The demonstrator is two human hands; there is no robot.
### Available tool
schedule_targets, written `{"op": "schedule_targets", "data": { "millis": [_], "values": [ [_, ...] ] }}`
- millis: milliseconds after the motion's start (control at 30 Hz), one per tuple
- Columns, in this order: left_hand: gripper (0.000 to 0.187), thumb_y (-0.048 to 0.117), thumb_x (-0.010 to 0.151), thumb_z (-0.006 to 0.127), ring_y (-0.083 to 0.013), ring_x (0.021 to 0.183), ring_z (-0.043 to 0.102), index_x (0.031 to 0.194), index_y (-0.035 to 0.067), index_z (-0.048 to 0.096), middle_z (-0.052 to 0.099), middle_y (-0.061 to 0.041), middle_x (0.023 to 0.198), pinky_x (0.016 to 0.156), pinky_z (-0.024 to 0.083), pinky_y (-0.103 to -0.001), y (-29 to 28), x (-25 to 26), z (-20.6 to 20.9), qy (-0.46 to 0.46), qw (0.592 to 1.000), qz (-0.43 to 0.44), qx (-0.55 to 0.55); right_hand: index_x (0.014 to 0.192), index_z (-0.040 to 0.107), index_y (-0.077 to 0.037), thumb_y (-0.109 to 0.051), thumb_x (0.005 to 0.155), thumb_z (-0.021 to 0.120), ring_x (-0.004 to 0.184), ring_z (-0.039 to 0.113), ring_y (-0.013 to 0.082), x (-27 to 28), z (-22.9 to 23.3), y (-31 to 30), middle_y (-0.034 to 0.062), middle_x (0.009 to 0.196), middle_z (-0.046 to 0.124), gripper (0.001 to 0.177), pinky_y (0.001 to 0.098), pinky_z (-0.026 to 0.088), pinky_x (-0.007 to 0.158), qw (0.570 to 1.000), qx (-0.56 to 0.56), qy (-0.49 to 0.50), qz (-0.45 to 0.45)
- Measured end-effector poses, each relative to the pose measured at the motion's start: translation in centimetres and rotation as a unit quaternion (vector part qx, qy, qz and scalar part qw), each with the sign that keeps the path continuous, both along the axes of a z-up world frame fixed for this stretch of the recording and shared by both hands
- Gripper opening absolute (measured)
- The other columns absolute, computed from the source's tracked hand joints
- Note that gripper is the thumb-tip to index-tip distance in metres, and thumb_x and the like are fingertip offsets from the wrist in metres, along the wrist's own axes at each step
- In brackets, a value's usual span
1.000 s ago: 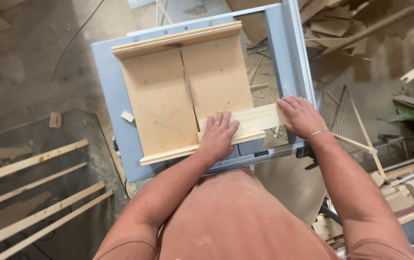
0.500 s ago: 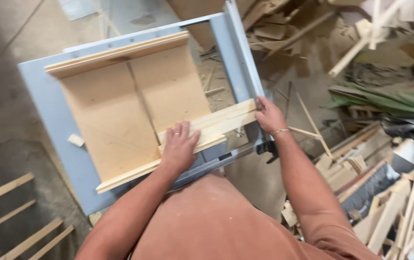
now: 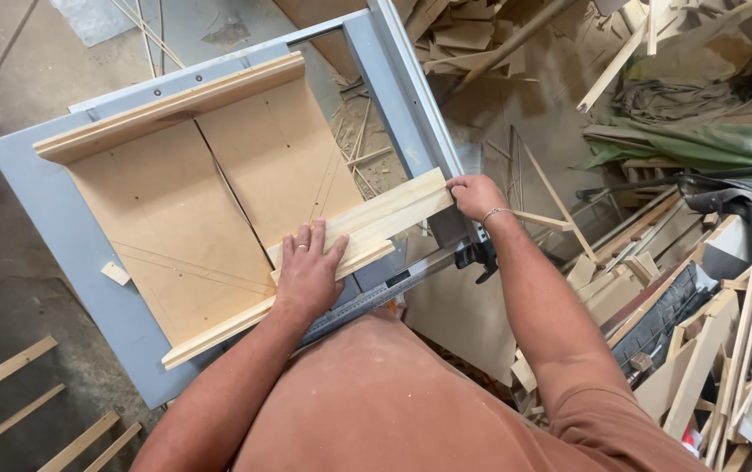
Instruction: Measuring and cutting small wooden blocks using a table saw and tape measure
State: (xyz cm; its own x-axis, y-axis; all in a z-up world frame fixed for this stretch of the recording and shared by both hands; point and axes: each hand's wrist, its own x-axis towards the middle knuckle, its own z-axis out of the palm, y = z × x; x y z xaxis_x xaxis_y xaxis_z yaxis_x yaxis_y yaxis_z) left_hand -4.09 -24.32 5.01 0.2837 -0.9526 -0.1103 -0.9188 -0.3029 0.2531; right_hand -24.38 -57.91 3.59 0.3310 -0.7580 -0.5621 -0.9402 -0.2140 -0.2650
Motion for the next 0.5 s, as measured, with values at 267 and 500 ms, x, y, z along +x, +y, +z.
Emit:
{"op": "schedule_targets", "data": {
  "millis": [267, 500],
  "values": [
    [0.074, 0.043, 0.066, 0.079, -0.0377, 0.14, 0.042, 0.138, 0.033, 0.061, 0.047, -0.016, 0.152, 0.11, 0.034, -0.058, 0.1, -0.1, -0.4, -0.006, 1.0, 0.007, -0.004, 0.115, 0.078, -0.03, -0.037, 0.087, 0.052, 0.103, 0.074, 0.0204, 2.1, 1.7, 0.6, -0.0029, 0.078, 0.078, 0.039, 0.0404, 0.058, 0.094, 0.997, 0.002, 0.076, 0.022],
    [0.072, 0.041, 0.067, 0.077, -0.0372, 0.141, 0.041, 0.137, 0.032, 0.063, 0.047, -0.015, 0.152, 0.111, 0.034, -0.057, 0.2, -0.1, -0.1, 0.003, 1.0, 0.012, -0.026, 0.112, 0.079, -0.035, -0.037, 0.088, 0.053, 0.111, 0.07, 0.0272, 1.4, 1.3, 0.2, 0.0, 0.097, 0.079, 0.036, 0.0427, 0.056, 0.098, 0.998, -0.003, 0.065, 0.017]
  ]
}}
